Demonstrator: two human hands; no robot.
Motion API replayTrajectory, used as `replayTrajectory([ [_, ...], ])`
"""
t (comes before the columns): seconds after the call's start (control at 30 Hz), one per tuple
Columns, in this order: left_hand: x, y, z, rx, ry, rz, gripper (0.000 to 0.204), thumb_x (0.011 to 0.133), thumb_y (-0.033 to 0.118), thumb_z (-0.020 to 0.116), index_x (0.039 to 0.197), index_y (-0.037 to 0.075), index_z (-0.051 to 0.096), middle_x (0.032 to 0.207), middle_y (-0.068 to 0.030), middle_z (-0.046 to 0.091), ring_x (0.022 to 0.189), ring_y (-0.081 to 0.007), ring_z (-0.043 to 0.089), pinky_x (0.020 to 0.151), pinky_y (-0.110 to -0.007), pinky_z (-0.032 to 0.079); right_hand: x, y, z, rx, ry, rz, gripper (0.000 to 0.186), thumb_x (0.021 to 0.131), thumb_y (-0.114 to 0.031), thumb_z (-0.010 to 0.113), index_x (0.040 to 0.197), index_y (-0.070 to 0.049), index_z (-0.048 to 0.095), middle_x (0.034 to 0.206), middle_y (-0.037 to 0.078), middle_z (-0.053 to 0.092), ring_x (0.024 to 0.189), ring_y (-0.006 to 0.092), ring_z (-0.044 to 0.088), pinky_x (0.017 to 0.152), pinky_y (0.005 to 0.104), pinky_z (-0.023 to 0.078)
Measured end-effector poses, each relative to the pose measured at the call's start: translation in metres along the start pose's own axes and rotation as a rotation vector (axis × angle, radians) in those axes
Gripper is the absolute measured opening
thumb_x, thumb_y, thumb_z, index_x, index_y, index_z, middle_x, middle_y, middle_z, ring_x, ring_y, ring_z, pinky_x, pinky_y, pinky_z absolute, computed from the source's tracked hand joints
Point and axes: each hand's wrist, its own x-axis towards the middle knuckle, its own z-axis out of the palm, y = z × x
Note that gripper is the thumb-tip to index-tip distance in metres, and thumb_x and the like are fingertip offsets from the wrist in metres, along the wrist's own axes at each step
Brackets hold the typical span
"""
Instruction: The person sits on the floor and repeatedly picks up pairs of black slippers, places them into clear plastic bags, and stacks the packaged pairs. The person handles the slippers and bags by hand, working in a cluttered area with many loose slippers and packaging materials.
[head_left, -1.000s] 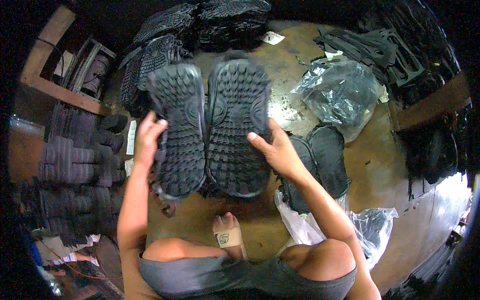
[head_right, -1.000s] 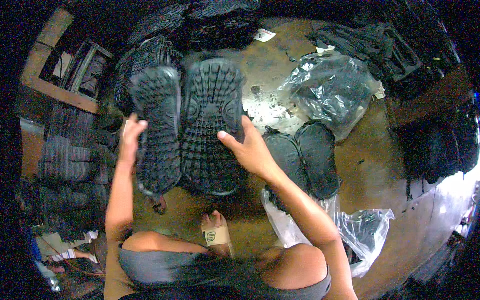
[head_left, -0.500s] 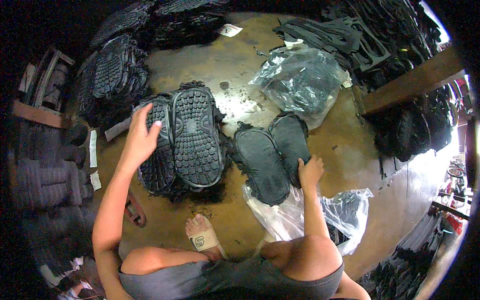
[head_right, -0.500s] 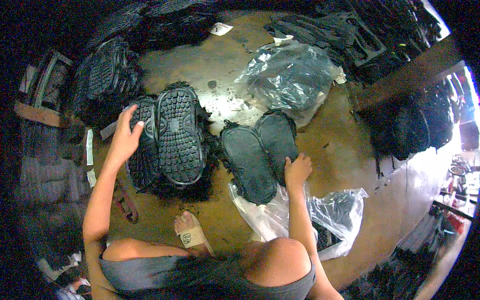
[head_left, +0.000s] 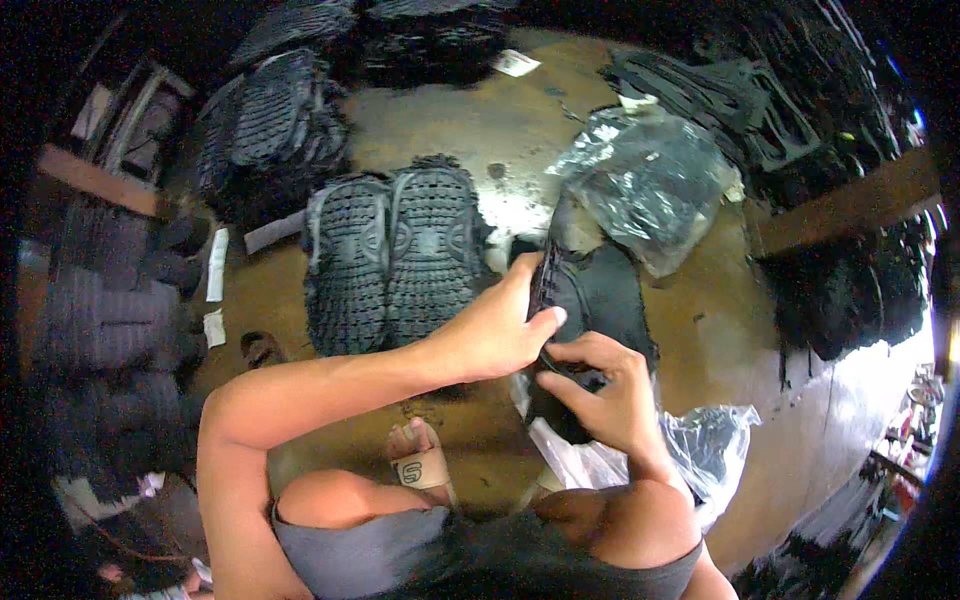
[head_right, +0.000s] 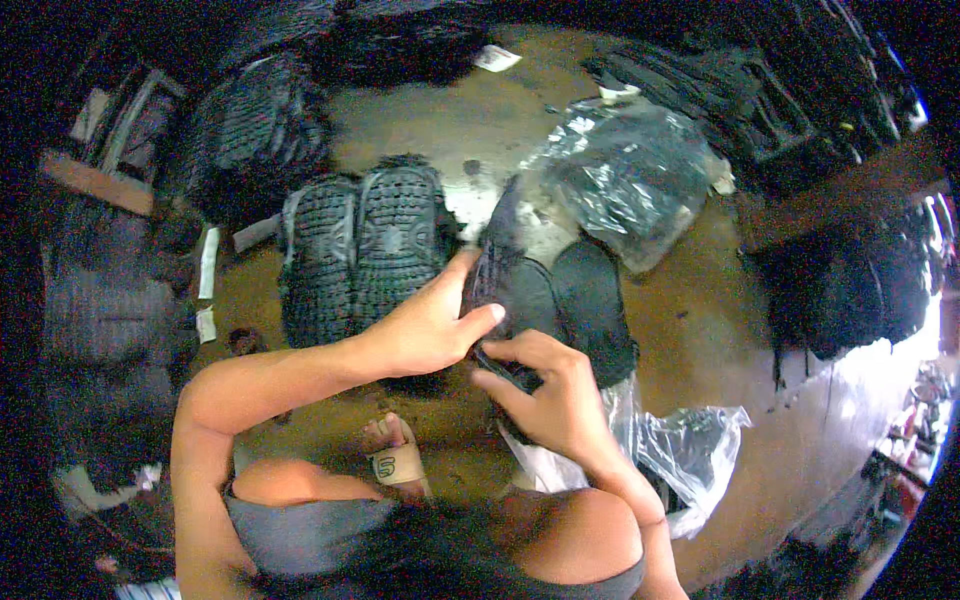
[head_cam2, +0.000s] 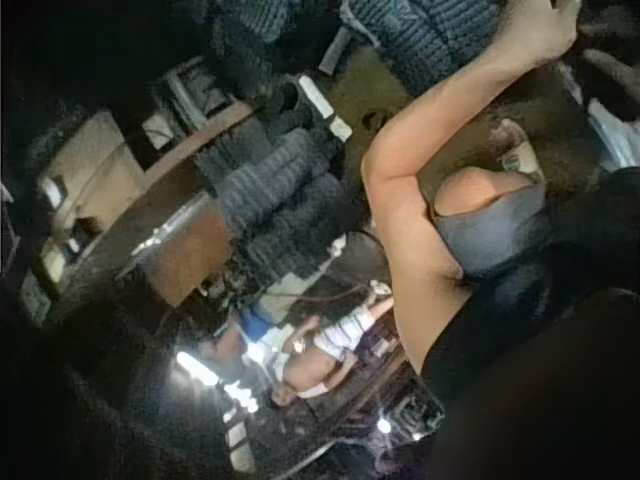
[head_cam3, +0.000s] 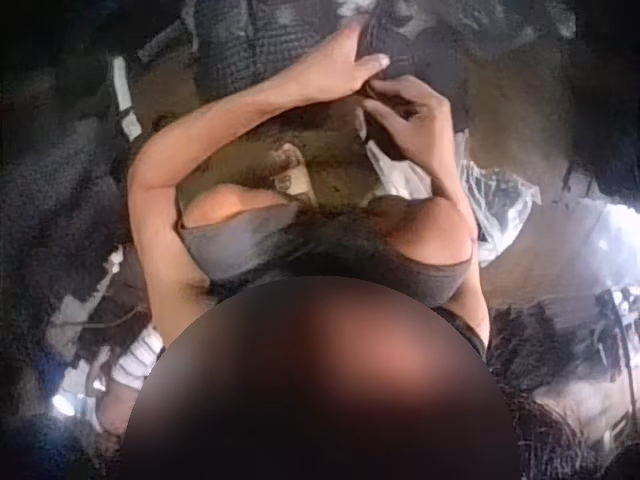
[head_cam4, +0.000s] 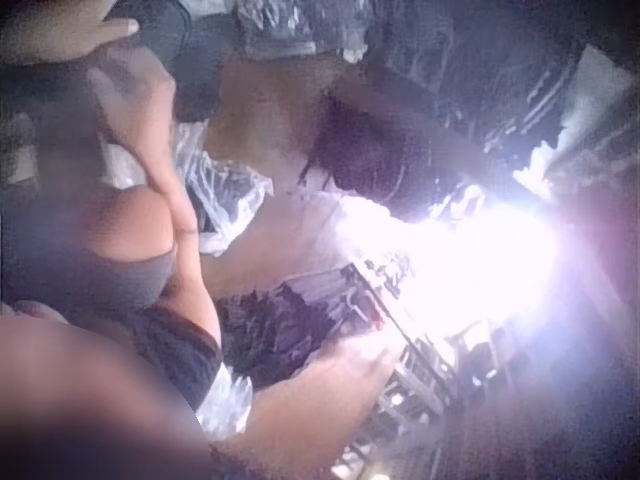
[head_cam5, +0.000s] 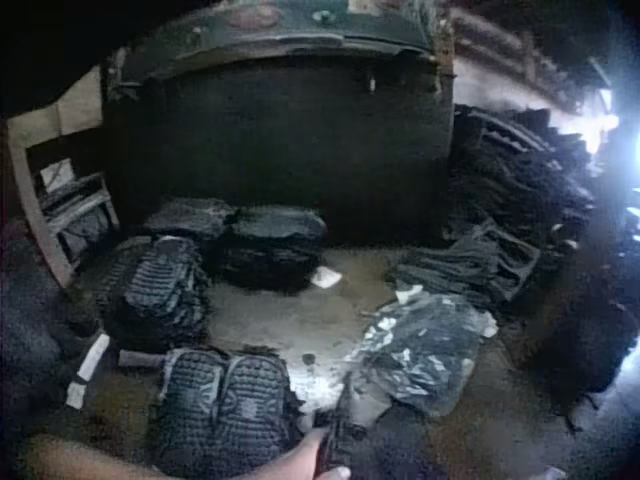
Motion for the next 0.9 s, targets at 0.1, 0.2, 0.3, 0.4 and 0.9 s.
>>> replayTrajectory([
  [0.1,-0.008,0.018,-0.02,-0.032,-0.051,0.032,0.048,0.096,0.002,0.054,0.142,-0.005,0.043,0.13,-0.0161,0.06,0.122,-0.0223,0.056,0.11,-0.037,0.041,0.008,0.029,-0.02,0.084,0.163,-0.212,0.035,0.088,-0.023,0.074,0.114,0.001,0.072,0.118,0.014,0.069,0.114,0.0277,0.063,0.105,0.0383,0.045],
  [0.2,-0.029,0.046,-0.042,-0.184,-0.104,0.233,0.052,0.098,0.001,0.053,0.147,-0.005,0.039,0.135,-0.0141,0.057,0.126,-0.0215,0.053,0.112,-0.037,0.039,0.036,0.089,-0.017,0.025,0.605,0.047,0.054,0.102,-0.042,0.056,0.133,0.002,0.056,0.129,0.013,0.061,0.122,0.024,0.055,0.105,0.0362,0.041],
  [0.3,-0.05,0.075,-0.059,-0.286,-0.092,0.31,0.045,0.099,0.004,0.054,0.141,-0.005,0.044,0.13,-0.0137,0.061,0.118,-0.0206,0.057,0.105,-0.037,0.043,0.046,0.134,0.023,0.467,0.225,0.37,0.071,0.105,-0.062,0.034,0.136,-0.001,0.055,0.128,0.01,0.062,0.116,0.0218,0.057,0.103,0.034,0.042],
  [0.4,-0.067,0.093,-0.085,-0.413,-0.055,0.243,0.035,0.099,0.007,0.056,0.131,-0.005,0.054,0.12,-0.0127,0.066,0.107,-0.0168,0.06,0.096,-0.034,0.048,0.043,0.13,0.059,0.901,0.117,0.35,0.067,0.105,-0.059,0.037,0.138,-0.004,0.057,0.128,0.005,0.065,0.109,0.0172,0.06,0.096,0.0302,0.046],
  [0.9,-0.083,-0.173,-0.21,0.477,0.606,-0.465,0.058,0.097,0.018,0.062,0.147,-0.006,0.045,0.138,-0.0145,0.06,0.13,-0.0269,0.054,0.115,-0.036,0.035,0.102,0.124,0.084,-0.132,0.251,0.117,0.059,0.091,-0.03,0.075,0.134,0.004,0.054,0.124,0.024,0.062,0.114,0.0372,0.061,0.101,0.0448,0.047],
])
